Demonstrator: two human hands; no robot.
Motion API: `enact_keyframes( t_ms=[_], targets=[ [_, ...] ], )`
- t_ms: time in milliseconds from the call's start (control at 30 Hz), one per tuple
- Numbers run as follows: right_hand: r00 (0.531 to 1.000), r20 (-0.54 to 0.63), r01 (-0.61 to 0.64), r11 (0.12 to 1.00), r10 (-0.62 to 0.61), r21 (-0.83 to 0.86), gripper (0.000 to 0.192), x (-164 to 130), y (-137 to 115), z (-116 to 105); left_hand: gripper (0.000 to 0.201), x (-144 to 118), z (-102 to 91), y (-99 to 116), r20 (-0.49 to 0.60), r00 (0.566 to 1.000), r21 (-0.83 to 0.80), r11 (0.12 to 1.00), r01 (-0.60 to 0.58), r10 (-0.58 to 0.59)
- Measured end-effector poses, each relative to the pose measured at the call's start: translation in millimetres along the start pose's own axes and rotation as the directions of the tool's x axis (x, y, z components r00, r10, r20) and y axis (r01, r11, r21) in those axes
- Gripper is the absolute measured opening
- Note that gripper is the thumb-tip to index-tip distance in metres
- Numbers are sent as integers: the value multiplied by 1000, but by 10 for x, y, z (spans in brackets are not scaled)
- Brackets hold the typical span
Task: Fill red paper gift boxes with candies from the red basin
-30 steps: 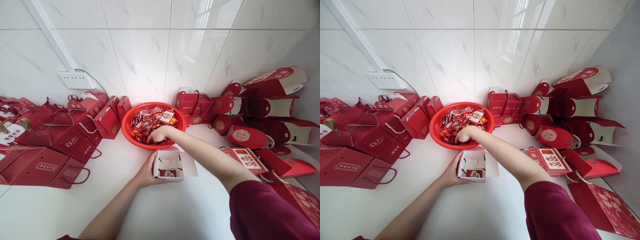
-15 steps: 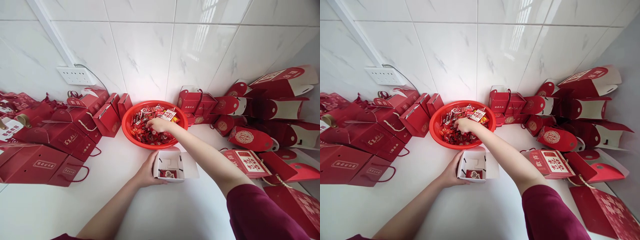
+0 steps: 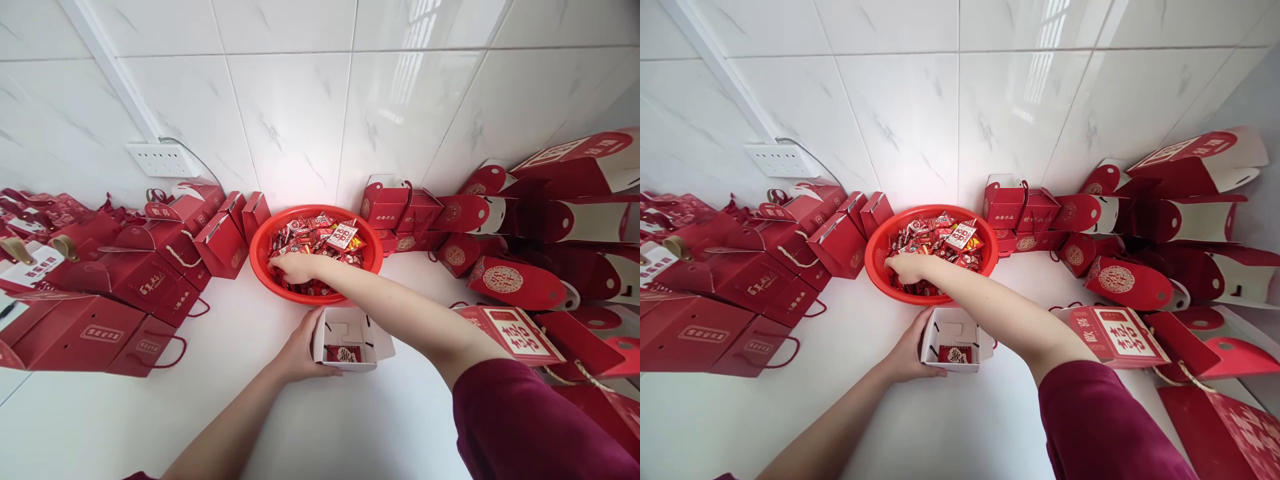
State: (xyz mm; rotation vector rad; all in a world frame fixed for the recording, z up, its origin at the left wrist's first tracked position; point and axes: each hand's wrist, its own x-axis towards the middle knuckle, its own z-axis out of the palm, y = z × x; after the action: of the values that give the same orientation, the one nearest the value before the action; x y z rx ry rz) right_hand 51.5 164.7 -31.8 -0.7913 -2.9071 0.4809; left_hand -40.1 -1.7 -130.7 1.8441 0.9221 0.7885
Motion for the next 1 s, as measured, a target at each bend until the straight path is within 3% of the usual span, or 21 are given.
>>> enact_keyframes(
  t_ms=[133, 267, 433, 500, 700, 867, 1000],
  targets=[
    [995, 66, -61, 992, 68, -111, 63, 16, -16, 118, 121, 0, -13, 12, 4, 1000, 14, 1000, 8, -8],
    [979, 91, -164, 969, 183, -187, 66, 26, -20, 184, 121, 8, -11, 10, 3, 1000, 3, 1000, 12, -12],
    [983, 72, -152, 972, 167, -179, 71, -3, 7, 221, 119, 15, 13, -16, -16, 1000, -42, 999, -9, 8],
    [987, 69, -138, 982, 148, -129, 65, -24, 40, 215, 119, 15, 17, -26, -22, 1000, -62, 998, -10, 8],
    [994, 52, -102, 985, 95, 139, 24, -159, 127, 87, 116, 21, 12, 8, -30, 999, -117, 993, -22, 19],
    [972, -120, -136, 904, 200, 404, 34, -463, 177, 7, 116, 18, 20, -7, -47, 998, -82, 995, -53, 49],
    [932, -185, -126, 757, 312, 641, 34, -794, 158, 16, 122, -49, 3, 13, -103, 983, 205, 970, -130, 153]
  ],
)
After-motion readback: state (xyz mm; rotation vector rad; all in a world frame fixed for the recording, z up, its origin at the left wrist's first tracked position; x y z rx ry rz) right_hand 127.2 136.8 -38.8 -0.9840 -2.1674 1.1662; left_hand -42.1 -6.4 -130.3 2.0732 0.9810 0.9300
